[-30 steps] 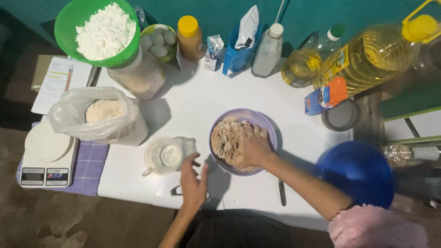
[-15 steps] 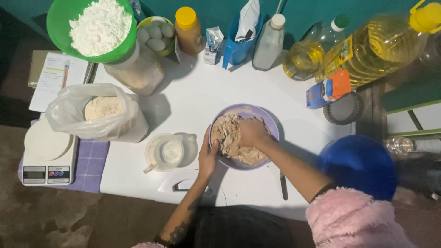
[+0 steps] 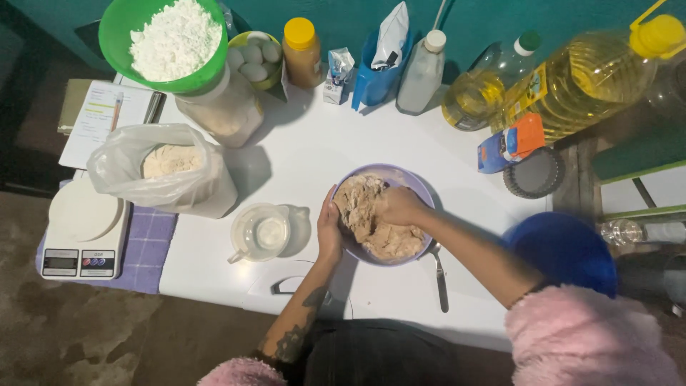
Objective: The recorder is kneading dough in a purple bowl on a table with various ingredients.
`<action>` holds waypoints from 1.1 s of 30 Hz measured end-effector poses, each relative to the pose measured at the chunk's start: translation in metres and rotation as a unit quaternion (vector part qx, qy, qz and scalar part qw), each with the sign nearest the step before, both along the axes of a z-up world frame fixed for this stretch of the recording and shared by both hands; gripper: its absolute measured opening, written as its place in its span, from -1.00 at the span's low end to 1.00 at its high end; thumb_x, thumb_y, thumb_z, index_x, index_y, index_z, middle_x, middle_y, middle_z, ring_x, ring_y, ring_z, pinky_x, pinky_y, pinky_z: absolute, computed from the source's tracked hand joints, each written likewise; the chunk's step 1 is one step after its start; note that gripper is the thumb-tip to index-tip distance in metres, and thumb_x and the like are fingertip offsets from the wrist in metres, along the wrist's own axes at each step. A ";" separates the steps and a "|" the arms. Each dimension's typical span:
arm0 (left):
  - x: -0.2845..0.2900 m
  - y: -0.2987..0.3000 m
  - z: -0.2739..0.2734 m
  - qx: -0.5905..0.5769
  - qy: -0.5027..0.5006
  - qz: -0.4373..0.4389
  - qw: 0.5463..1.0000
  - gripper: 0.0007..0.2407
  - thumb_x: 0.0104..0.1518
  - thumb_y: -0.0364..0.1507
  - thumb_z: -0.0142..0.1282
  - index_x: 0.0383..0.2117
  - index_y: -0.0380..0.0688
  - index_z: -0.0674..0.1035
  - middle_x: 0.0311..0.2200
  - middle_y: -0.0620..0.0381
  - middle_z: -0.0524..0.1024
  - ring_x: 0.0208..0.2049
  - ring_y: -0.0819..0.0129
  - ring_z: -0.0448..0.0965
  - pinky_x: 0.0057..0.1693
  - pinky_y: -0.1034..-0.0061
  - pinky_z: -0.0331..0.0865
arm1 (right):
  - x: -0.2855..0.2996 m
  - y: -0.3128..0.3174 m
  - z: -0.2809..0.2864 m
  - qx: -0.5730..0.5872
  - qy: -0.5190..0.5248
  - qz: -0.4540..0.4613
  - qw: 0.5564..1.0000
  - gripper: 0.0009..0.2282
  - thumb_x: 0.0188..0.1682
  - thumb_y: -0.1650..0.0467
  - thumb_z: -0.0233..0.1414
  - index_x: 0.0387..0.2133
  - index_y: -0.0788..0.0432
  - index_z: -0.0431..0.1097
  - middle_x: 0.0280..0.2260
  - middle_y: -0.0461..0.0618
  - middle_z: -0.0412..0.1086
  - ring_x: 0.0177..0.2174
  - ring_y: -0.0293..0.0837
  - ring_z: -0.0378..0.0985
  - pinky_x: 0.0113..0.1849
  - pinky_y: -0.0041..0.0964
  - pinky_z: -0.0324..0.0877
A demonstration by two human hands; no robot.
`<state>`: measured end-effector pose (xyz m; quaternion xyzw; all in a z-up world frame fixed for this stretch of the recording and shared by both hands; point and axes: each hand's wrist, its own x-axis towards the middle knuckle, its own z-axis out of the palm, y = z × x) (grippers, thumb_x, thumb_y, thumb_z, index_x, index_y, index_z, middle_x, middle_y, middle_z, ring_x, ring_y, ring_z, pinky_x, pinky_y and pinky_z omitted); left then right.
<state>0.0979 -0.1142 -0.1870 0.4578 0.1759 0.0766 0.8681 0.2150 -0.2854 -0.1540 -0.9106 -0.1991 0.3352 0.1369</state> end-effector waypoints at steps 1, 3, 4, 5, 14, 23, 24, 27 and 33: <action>0.003 0.000 0.004 -0.001 0.001 -0.001 1.000 -0.54 0.36 -0.20 -0.17 0.31 -0.17 0.33 0.20 -0.03 0.43 0.18 0.23 0.42 0.30 0.34 0.30 | -0.010 -0.008 0.012 -0.001 0.001 -0.001 1.000 -0.65 -0.34 0.28 0.27 -0.33 0.28 0.59 -0.30 0.25 0.57 -0.24 0.10 0.66 -0.11 -0.06 0.52; 0.008 -0.001 0.010 -0.002 0.046 -0.006 0.999 -0.58 0.34 -0.23 -0.12 0.22 -0.23 0.47 0.08 -0.04 0.54 0.05 0.25 0.52 0.20 0.37 0.40 | -0.031 -0.024 0.035 0.059 -0.009 0.041 0.997 -0.43 -0.47 0.21 0.41 -0.18 0.27 0.51 -0.25 0.27 0.53 -0.22 0.13 0.62 -0.11 -0.05 0.49; 0.006 -0.001 0.009 -0.003 0.049 -0.010 0.999 -0.58 0.34 -0.23 -0.12 0.22 -0.23 0.47 0.08 -0.04 0.54 0.05 0.25 0.52 0.20 0.37 0.40 | -0.047 -0.025 0.046 0.059 -0.005 0.037 0.998 -0.43 -0.47 0.21 0.41 -0.18 0.27 0.51 -0.25 0.27 0.53 -0.22 0.13 0.62 -0.11 -0.05 0.49; 0.009 0.000 0.008 -0.005 0.058 -0.021 0.998 -0.61 0.34 -0.25 -0.10 0.19 -0.22 0.50 0.03 -0.02 0.57 0.00 0.27 0.54 0.17 0.39 0.42 | -0.059 -0.024 0.059 0.025 0.024 0.044 0.998 -0.40 -0.45 0.19 0.35 -0.07 0.14 0.49 -0.21 0.22 0.55 -0.19 0.10 0.64 -0.05 -0.09 0.48; 0.019 -0.002 0.009 0.008 0.139 -0.066 0.988 -0.67 0.41 -0.33 -0.07 0.18 -0.17 0.60 -0.21 0.02 0.58 -0.25 0.28 0.38 -0.08 0.38 0.30 | -0.111 -0.009 0.038 -0.027 -0.079 0.088 0.993 -0.36 -0.30 0.25 0.31 0.11 0.20 0.38 0.08 0.31 0.34 0.00 0.25 0.46 0.00 0.13 0.35; 0.016 0.002 0.010 -0.038 0.109 -0.082 0.990 -0.68 0.35 -0.33 -0.08 0.13 -0.19 0.55 -0.02 0.04 0.61 -0.05 0.36 0.58 0.11 0.48 0.45 | -0.088 -0.009 -0.011 -0.060 -0.094 0.066 0.992 -0.87 -0.25 0.43 0.14 -0.46 0.19 0.58 -0.41 0.24 0.52 -0.32 0.20 0.63 -0.22 0.06 0.52; 0.016 0.002 0.011 -0.037 0.102 -0.084 0.991 -0.68 0.35 -0.34 -0.09 0.13 -0.20 0.55 0.00 0.04 0.61 -0.02 0.35 0.59 0.14 0.48 0.45 | -0.085 -0.013 -0.020 -0.051 -0.117 0.106 0.986 -0.90 -0.31 0.45 0.14 -0.55 0.20 0.57 -0.48 0.23 0.51 -0.38 0.21 0.62 -0.26 0.05 0.52; 0.017 0.004 0.012 -0.040 0.103 -0.085 0.990 -0.67 0.35 -0.34 -0.10 0.14 -0.21 0.54 0.01 0.03 0.60 -0.01 0.34 0.58 0.16 0.48 0.43 | -0.076 -0.002 -0.001 -0.031 -0.078 0.053 0.995 -0.88 -0.33 0.43 0.15 -0.53 0.18 0.56 -0.45 0.25 0.52 -0.37 0.19 0.63 -0.25 0.04 0.52; 0.019 0.007 -0.005 -0.037 0.061 -0.078 0.994 -0.69 0.35 -0.35 -0.08 0.10 -0.23 0.57 -0.06 0.05 0.64 -0.10 0.38 0.62 0.08 0.52 0.50 | -0.089 0.005 0.006 -0.001 -0.109 -0.046 0.993 -0.84 -0.32 0.44 0.15 -0.45 0.20 0.58 -0.43 0.26 0.52 -0.33 0.20 0.62 -0.19 0.05 0.50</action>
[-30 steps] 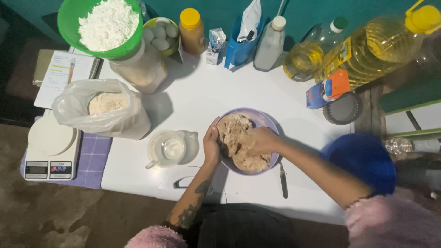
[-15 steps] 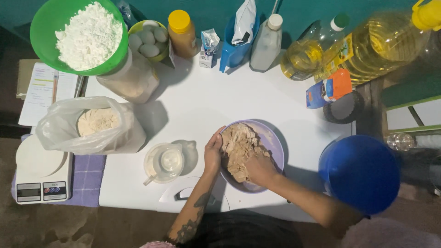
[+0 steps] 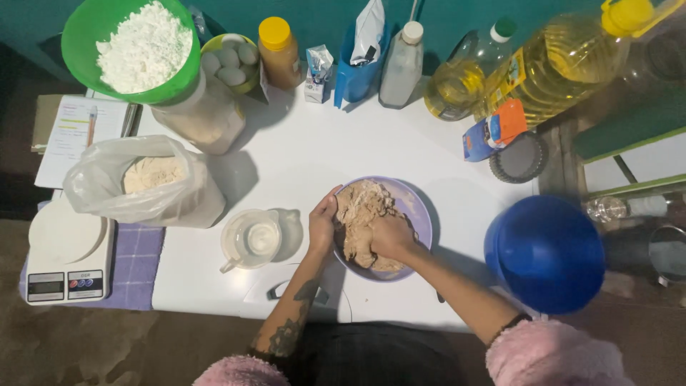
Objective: The recorder is kneading dough in a purple bowl on a table with various ingredients.
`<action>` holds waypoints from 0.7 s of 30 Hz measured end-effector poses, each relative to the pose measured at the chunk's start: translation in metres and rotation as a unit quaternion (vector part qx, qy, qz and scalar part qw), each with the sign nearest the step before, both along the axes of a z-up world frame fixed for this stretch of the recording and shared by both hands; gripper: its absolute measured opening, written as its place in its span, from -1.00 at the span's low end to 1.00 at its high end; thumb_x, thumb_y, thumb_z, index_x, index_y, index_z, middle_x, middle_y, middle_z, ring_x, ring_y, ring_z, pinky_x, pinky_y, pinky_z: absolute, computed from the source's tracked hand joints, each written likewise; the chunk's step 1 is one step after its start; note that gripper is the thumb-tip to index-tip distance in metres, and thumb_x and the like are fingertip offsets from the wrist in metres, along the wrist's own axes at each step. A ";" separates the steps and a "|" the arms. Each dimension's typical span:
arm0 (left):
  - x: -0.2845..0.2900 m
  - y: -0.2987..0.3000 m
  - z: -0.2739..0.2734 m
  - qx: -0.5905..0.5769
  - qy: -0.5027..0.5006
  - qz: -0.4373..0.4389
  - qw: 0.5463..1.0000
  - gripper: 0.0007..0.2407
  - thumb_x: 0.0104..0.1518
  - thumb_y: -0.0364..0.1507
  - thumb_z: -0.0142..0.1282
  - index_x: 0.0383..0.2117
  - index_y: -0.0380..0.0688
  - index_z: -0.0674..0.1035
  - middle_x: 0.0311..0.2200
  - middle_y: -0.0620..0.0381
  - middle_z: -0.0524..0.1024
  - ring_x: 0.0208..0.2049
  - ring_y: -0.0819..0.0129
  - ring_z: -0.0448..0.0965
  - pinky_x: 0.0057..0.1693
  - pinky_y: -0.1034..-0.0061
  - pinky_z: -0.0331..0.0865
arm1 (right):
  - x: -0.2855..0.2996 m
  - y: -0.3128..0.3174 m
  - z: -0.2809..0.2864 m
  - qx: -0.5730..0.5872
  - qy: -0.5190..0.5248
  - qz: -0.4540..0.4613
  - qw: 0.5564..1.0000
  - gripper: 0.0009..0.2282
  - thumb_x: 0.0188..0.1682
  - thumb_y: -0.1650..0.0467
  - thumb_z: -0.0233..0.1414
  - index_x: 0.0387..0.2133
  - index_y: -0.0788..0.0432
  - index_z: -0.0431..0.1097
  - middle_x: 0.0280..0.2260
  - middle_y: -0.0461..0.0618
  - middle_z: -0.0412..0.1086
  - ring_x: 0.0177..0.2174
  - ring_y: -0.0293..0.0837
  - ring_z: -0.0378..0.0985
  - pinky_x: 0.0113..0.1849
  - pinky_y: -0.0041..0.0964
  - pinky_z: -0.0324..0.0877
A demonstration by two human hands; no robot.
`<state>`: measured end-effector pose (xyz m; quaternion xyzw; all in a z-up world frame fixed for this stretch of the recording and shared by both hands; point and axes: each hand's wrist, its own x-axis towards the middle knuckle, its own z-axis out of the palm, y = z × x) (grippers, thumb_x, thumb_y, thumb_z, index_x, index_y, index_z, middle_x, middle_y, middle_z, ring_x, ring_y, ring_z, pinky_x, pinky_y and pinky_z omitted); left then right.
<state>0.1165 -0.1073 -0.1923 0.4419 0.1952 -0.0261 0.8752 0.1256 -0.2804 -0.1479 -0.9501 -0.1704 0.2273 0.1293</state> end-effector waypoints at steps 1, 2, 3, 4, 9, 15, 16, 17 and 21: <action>-0.003 -0.001 -0.002 0.001 -0.004 0.002 1.000 -0.69 0.35 -0.35 -0.08 0.10 -0.23 0.57 -0.06 0.05 0.64 -0.10 0.38 0.62 0.08 0.52 0.50 | -0.006 -0.007 -0.003 0.001 -0.004 0.002 1.000 -0.84 -0.32 0.44 0.15 -0.45 0.20 0.58 -0.43 0.26 0.52 -0.33 0.20 0.62 -0.19 0.05 0.50; -0.005 -0.001 -0.004 0.041 0.010 0.004 0.999 -0.70 0.36 -0.36 -0.06 0.09 -0.23 0.59 -0.12 0.08 0.64 -0.18 0.42 0.57 -0.01 0.55 0.47 | -0.011 -0.012 -0.006 0.019 0.007 -0.001 1.000 -0.75 -0.28 0.46 0.13 -0.29 0.18 0.54 -0.32 0.28 0.54 -0.24 0.20 0.61 -0.12 0.05 0.47; -0.007 0.000 -0.006 0.080 0.024 0.006 0.996 -0.70 0.36 -0.36 -0.03 0.09 -0.23 0.62 -0.18 0.10 0.64 -0.27 0.46 0.53 -0.11 0.59 0.44 | -0.015 -0.018 -0.010 0.037 0.018 -0.004 0.999 -0.66 -0.25 0.48 0.10 -0.14 0.16 0.50 -0.22 0.29 0.55 -0.15 0.19 0.60 -0.06 0.04 0.44; -0.011 -0.001 -0.010 0.083 0.022 0.007 0.996 -0.70 0.36 -0.36 -0.03 0.09 -0.23 0.62 -0.18 0.10 0.64 -0.27 0.46 0.53 -0.11 0.59 0.44 | -0.022 -0.020 0.013 0.039 0.016 -0.003 0.999 -0.66 -0.25 0.48 0.10 -0.14 0.16 0.50 -0.22 0.29 0.55 -0.15 0.19 0.60 -0.06 0.04 0.44; -0.015 -0.003 -0.008 0.049 0.061 0.007 0.997 -0.69 0.36 -0.35 0.01 0.16 -0.14 0.62 -0.20 0.14 0.62 -0.39 0.42 0.32 -0.24 0.53 0.25 | -0.034 -0.046 0.031 0.220 -0.059 0.000 0.974 -0.41 -0.35 0.42 0.24 0.09 0.10 0.42 0.29 0.33 0.06 0.17 0.25 0.23 0.09 0.01 0.25; -0.017 -0.001 0.019 0.017 0.034 -0.014 0.999 -0.67 0.28 -0.33 0.02 0.11 -0.19 0.57 -0.04 0.13 0.64 -0.03 0.42 0.58 0.14 0.51 0.43 | 0.004 -0.017 0.041 0.280 -0.131 -0.057 0.949 -0.37 -0.23 0.25 0.27 0.16 0.18 0.32 0.16 0.23 0.30 0.14 0.21 0.33 0.12 0.03 0.24; -0.017 -0.002 0.015 0.018 0.037 -0.012 0.999 -0.67 0.28 -0.33 0.02 0.11 -0.19 0.57 -0.04 0.13 0.64 -0.03 0.42 0.58 0.14 0.51 0.43 | 0.016 -0.011 0.045 0.281 -0.128 -0.056 0.949 -0.37 -0.23 0.25 0.27 0.16 0.18 0.32 0.16 0.23 0.30 0.14 0.21 0.33 0.12 0.03 0.24; -0.017 -0.002 0.012 0.062 0.034 -0.009 0.997 -0.68 0.28 -0.35 0.04 0.10 -0.19 0.59 -0.06 0.10 0.64 -0.05 0.40 0.57 0.13 0.49 0.43 | 0.028 -0.005 0.049 0.252 -0.092 -0.042 0.963 -0.37 -0.27 0.16 0.29 0.08 0.17 0.37 0.09 0.23 0.36 0.10 0.20 0.39 0.10 0.02 0.28; -0.016 -0.008 0.009 0.156 -0.002 0.018 0.988 -0.71 0.29 -0.39 0.09 0.07 -0.22 0.61 -0.12 0.09 0.67 -0.17 0.52 0.60 0.04 0.62 0.47 | 0.068 0.017 0.054 0.076 0.024 0.050 0.996 -0.29 -0.41 -0.07 0.29 -0.11 0.19 0.52 -0.09 0.23 0.51 -0.05 0.17 0.54 0.02 -0.03 0.39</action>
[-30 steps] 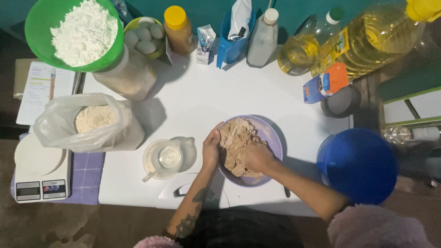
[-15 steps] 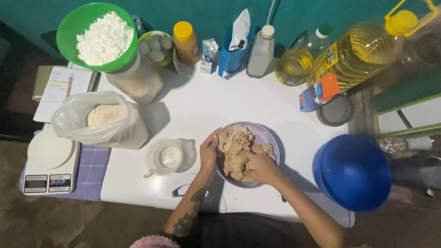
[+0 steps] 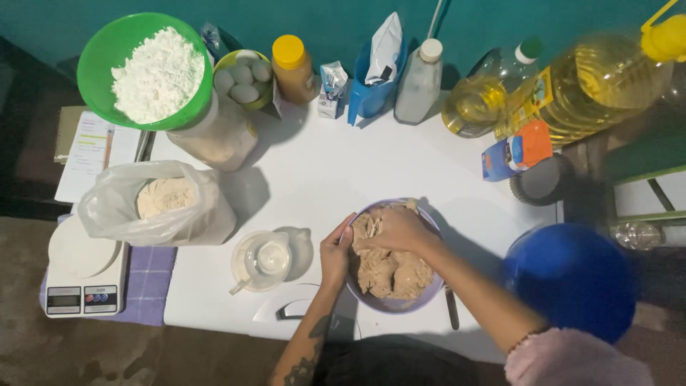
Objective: The recorder is kneading dough in a purple bowl on a table with various ingredients.
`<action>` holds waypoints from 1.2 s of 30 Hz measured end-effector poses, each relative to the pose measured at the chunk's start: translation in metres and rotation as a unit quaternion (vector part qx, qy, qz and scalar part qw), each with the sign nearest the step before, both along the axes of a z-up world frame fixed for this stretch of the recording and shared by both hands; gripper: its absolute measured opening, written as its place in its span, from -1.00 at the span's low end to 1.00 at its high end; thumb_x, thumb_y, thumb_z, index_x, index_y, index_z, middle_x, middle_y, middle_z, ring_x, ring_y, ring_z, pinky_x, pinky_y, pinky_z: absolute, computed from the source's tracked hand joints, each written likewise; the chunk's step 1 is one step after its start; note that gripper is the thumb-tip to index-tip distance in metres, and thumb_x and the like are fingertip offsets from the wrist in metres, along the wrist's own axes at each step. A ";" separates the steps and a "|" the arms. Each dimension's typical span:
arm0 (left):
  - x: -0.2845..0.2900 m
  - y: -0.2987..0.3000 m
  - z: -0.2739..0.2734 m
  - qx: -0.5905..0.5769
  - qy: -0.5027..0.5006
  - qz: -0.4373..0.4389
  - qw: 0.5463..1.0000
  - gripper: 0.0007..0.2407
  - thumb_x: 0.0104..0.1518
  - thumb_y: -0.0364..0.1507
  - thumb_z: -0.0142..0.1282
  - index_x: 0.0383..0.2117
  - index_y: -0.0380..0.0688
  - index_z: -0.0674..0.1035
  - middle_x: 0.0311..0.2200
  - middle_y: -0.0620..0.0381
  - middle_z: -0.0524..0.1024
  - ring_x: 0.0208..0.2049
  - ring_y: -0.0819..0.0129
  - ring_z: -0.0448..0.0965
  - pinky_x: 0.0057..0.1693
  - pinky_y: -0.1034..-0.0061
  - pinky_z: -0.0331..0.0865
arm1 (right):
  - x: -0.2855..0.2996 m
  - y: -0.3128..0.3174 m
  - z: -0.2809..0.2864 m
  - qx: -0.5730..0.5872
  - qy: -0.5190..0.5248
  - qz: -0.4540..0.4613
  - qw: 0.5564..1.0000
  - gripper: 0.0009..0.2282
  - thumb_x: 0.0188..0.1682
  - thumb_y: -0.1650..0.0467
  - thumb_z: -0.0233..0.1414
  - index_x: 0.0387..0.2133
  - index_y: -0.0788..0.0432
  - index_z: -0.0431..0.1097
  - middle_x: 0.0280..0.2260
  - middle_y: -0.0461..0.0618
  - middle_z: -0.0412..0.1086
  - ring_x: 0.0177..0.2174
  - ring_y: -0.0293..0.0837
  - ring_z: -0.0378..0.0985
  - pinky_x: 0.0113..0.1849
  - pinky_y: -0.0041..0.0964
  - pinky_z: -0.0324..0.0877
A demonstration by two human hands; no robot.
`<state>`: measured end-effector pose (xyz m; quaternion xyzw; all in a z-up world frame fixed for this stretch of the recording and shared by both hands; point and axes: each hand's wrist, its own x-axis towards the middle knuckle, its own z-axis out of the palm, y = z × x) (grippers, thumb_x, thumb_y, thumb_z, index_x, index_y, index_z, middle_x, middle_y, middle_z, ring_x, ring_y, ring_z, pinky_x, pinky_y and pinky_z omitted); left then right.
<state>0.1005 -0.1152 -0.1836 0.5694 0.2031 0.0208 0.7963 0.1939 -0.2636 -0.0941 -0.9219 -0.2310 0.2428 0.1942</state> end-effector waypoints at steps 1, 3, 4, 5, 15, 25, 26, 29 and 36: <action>0.000 -0.001 0.004 -0.001 0.001 0.000 1.000 -0.71 0.29 -0.39 0.09 0.07 -0.22 0.61 -0.12 0.09 0.67 -0.17 0.52 0.60 0.04 0.62 0.47 | 0.005 0.001 -0.013 -0.001 0.001 0.000 1.000 -0.29 -0.41 -0.07 0.29 -0.11 0.19 0.52 -0.09 0.23 0.51 -0.05 0.17 0.54 0.02 -0.03 0.39; 0.000 -0.002 0.014 -0.010 0.098 0.018 0.995 -0.70 0.25 -0.38 0.04 0.07 -0.14 0.63 -0.40 0.18 0.65 -0.59 0.56 0.34 -0.42 0.62 0.31 | 0.014 0.004 -0.037 -0.014 0.097 0.026 0.995 -0.29 -0.45 -0.10 0.24 -0.19 0.22 0.57 -0.15 0.25 0.54 -0.12 0.14 0.59 -0.05 -0.05 0.45; 0.004 -0.003 0.017 -0.012 0.100 0.023 0.995 -0.70 0.25 -0.38 0.04 0.07 -0.14 0.63 -0.40 0.18 0.65 -0.59 0.56 0.34 -0.42 0.62 0.31 | 0.025 0.008 -0.041 -0.016 0.098 0.030 0.995 -0.29 -0.45 -0.10 0.24 -0.19 0.22 0.57 -0.15 0.25 0.54 -0.12 0.14 0.59 -0.05 -0.05 0.45; 0.002 -0.003 0.021 -0.028 0.099 0.026 0.994 -0.71 0.28 -0.37 0.04 0.07 -0.13 0.64 -0.53 0.21 0.49 -0.66 0.59 0.25 -0.49 0.63 0.19 | 0.028 0.012 -0.048 -0.092 0.148 0.051 0.983 -0.28 -0.40 -0.11 0.19 -0.23 0.31 0.59 -0.18 0.28 0.58 -0.17 0.13 0.64 -0.08 -0.07 0.49; 0.007 -0.019 0.004 -0.046 0.108 0.036 0.992 -0.76 0.31 -0.42 0.02 -0.05 -0.23 0.68 -0.54 0.27 0.55 -0.64 0.59 0.25 -0.49 0.63 0.14 | 0.026 -0.003 -0.069 -0.096 0.388 0.022 0.916 -0.36 -0.31 -0.05 0.04 0.03 -0.05 0.52 0.15 0.04 0.38 0.13 0.04 0.38 0.13 -0.04 0.20; 0.020 -0.015 0.022 0.101 0.042 -0.039 0.993 -0.78 0.30 -0.39 0.08 -0.05 -0.18 0.70 -0.41 0.16 0.64 -0.41 0.51 0.46 -0.18 0.58 0.43 | -0.046 -0.050 0.010 -0.108 0.133 -0.032 0.985 -0.42 -0.14 -0.03 0.15 -0.10 0.22 0.54 -0.08 0.26 0.56 -0.03 0.10 0.59 0.06 -0.06 0.43; 0.019 -0.015 0.020 0.090 0.046 -0.029 0.994 -0.77 0.29 -0.39 0.08 -0.06 -0.18 0.70 -0.38 0.16 0.65 -0.39 0.50 0.49 -0.16 0.57 0.45 | -0.063 -0.058 -0.003 -0.090 0.013 -0.002 0.996 -0.44 -0.22 0.04 0.22 -0.10 0.23 0.50 -0.04 0.24 0.47 -0.01 0.13 0.50 0.05 0.05 0.35; 0.023 -0.014 0.015 0.083 0.027 -0.019 0.996 -0.77 0.29 -0.38 0.07 -0.07 -0.18 0.70 -0.34 0.16 0.67 -0.35 0.50 0.53 -0.12 0.57 0.46 | -0.099 -0.056 -0.019 -0.127 -0.155 0.046 0.979 -0.51 -0.27 0.18 0.23 -0.06 0.13 0.47 -0.02 0.21 0.38 0.03 0.20 0.39 -0.01 0.23 0.26; 0.024 -0.014 0.019 0.058 0.023 -0.034 0.997 -0.77 0.29 -0.39 0.07 -0.06 -0.20 0.69 -0.32 0.14 0.67 -0.31 0.48 0.56 -0.07 0.57 0.46 | -0.118 -0.038 -0.055 -0.212 -0.311 0.035 0.926 -0.67 -0.20 0.34 0.05 -0.11 -0.02 0.49 -0.14 0.17 0.40 -0.16 0.19 0.46 -0.20 0.18 0.44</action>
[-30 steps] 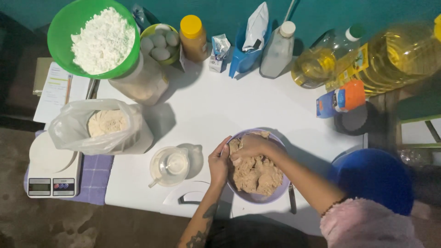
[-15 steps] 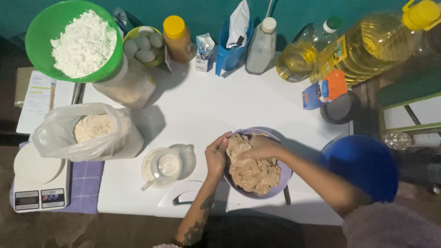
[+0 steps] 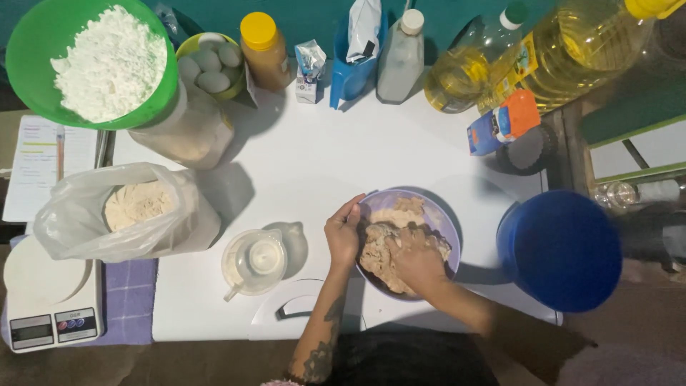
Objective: The recorder is kneading dough in a purple bowl on a table with various ingredients.
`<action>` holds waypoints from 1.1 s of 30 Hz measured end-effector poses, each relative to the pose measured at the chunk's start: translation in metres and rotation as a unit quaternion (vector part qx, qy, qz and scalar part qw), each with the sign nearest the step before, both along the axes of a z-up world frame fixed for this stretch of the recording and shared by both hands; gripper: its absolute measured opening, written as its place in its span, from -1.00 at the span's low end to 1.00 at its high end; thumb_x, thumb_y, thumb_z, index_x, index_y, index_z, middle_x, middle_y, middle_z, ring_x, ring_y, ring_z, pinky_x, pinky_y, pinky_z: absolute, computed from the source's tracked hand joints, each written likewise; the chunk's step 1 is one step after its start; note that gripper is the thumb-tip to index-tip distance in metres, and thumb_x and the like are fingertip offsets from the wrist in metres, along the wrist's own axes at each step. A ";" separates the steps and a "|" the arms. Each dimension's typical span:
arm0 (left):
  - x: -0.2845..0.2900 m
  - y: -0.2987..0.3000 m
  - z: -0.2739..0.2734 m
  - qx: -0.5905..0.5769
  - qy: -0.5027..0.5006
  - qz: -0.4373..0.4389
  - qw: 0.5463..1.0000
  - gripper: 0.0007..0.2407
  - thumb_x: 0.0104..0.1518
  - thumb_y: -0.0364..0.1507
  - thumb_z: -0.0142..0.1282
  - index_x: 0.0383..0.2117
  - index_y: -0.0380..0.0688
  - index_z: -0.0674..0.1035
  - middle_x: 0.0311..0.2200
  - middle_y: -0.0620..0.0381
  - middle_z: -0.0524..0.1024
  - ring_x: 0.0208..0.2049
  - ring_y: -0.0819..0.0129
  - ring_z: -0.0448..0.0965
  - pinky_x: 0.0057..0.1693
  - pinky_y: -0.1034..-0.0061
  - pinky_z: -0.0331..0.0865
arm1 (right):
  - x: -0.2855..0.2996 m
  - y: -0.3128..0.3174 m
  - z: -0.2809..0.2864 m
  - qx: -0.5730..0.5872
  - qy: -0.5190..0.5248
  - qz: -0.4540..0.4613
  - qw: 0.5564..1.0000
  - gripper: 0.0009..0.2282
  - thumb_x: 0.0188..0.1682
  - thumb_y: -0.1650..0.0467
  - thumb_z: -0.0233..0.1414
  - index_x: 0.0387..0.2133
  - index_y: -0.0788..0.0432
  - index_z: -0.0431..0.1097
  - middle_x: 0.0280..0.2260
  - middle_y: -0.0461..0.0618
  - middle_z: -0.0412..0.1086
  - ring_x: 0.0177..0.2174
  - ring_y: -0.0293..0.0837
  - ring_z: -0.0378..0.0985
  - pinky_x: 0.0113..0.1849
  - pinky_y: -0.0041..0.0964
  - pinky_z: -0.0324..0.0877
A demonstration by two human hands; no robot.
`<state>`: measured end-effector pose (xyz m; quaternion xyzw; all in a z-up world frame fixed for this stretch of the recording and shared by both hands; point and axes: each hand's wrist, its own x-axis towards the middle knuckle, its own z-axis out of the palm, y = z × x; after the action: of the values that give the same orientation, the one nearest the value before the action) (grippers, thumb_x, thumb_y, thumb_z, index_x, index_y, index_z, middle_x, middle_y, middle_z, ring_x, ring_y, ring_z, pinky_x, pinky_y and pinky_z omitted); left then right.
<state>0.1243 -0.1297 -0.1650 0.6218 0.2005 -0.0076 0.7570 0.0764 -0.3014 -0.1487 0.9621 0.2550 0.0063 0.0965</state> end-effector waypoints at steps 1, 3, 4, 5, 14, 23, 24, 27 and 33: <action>-0.001 -0.001 0.000 0.000 0.002 0.003 1.000 -0.77 0.29 -0.39 0.07 -0.06 -0.20 0.69 -0.32 0.14 0.67 -0.31 0.48 0.56 -0.07 0.57 0.46 | 0.005 0.004 -0.006 0.000 0.002 0.003 1.000 -0.67 -0.20 0.34 0.05 -0.11 -0.02 0.49 -0.14 0.17 0.40 -0.16 0.19 0.46 -0.20 0.18 0.44; -0.002 -0.001 0.002 -0.014 0.012 -0.007 1.000 -0.77 0.27 -0.39 0.11 -0.05 -0.19 0.69 -0.31 0.14 0.66 -0.32 0.50 0.52 -0.08 0.58 0.45 | 0.016 0.012 -0.017 -0.060 0.043 -0.021 0.997 -0.66 -0.10 0.38 0.02 -0.02 0.10 0.46 -0.10 0.26 0.40 -0.20 0.16 0.50 -0.32 -0.03 0.51; -0.004 -0.001 -0.003 -0.014 0.012 -0.002 1.000 -0.77 0.27 -0.39 0.11 -0.05 -0.19 0.69 -0.31 0.14 0.66 -0.32 0.50 0.52 -0.08 0.58 0.45 | 0.021 0.014 -0.030 -0.060 0.043 -0.017 0.997 -0.66 -0.10 0.38 0.02 -0.02 0.10 0.46 -0.10 0.26 0.40 -0.20 0.16 0.50 -0.32 -0.03 0.51; -0.002 -0.002 -0.007 -0.036 0.012 -0.006 0.999 -0.76 0.27 -0.39 0.10 -0.03 -0.19 0.68 -0.31 0.15 0.66 -0.32 0.50 0.53 -0.09 0.58 0.46 | 0.029 0.016 -0.042 -0.066 0.064 -0.062 0.994 -0.65 -0.11 0.37 0.02 -0.03 0.13 0.45 -0.09 0.25 0.39 -0.20 0.14 0.50 -0.27 -0.04 0.51; -0.007 0.002 -0.021 -0.059 -0.029 -0.033 0.997 -0.76 0.29 -0.41 0.08 0.00 -0.20 0.66 -0.27 0.14 0.63 -0.27 0.47 0.53 -0.06 0.57 0.44 | 0.039 0.007 -0.005 0.024 0.201 -0.065 0.977 -0.44 -0.18 0.40 0.08 0.14 0.37 0.23 0.16 0.47 0.15 0.10 0.37 0.24 0.02 0.11 0.25; -0.035 -0.004 -0.028 -0.145 -0.019 -0.008 0.989 -0.67 0.29 -0.40 0.02 0.18 -0.15 0.52 0.01 0.03 0.59 -0.02 0.39 0.55 0.14 0.50 0.43 | 0.012 -0.034 0.036 0.348 0.173 -0.169 0.906 -0.45 -0.12 0.36 0.03 0.25 0.03 0.23 0.18 0.27 0.28 0.20 0.26 0.25 0.19 0.04 0.18; -0.040 -0.006 -0.030 -0.197 -0.016 0.015 0.980 -0.65 0.30 -0.37 -0.01 0.21 -0.15 0.50 0.05 0.00 0.57 0.00 0.37 0.55 0.17 0.46 0.43 | 0.014 -0.032 0.043 0.412 0.170 -0.221 0.867 -0.45 -0.08 0.34 0.00 0.28 0.07 0.21 0.19 0.32 0.25 0.16 0.29 0.27 0.16 0.05 0.20; -0.039 0.000 -0.010 -0.216 -0.008 -0.005 0.976 -0.64 0.32 -0.35 -0.03 0.20 -0.19 0.50 0.08 0.03 0.57 0.02 0.35 0.56 0.19 0.44 0.42 | 0.046 -0.021 0.038 0.367 0.263 -0.352 0.820 -0.47 0.04 0.19 -0.04 0.30 0.04 0.17 0.18 0.23 0.28 0.11 0.20 0.41 0.16 0.00 0.24; -0.027 0.002 -0.030 -0.249 -0.007 -0.016 0.968 -0.65 0.33 -0.36 -0.04 0.18 -0.26 0.52 0.01 -0.04 0.59 -0.03 0.29 0.57 0.14 0.41 0.46 | 0.120 0.012 0.054 0.345 0.526 -0.363 0.687 -0.37 -0.12 -0.04 0.00 0.15 0.04 0.40 0.10 0.04 0.47 0.07 -0.02 0.56 0.05 -0.06 0.46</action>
<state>0.0971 -0.1279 -0.1947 0.4173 0.1769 -0.0654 0.8890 0.1964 -0.2891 -0.0944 0.7906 -0.1257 -0.4487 -0.3973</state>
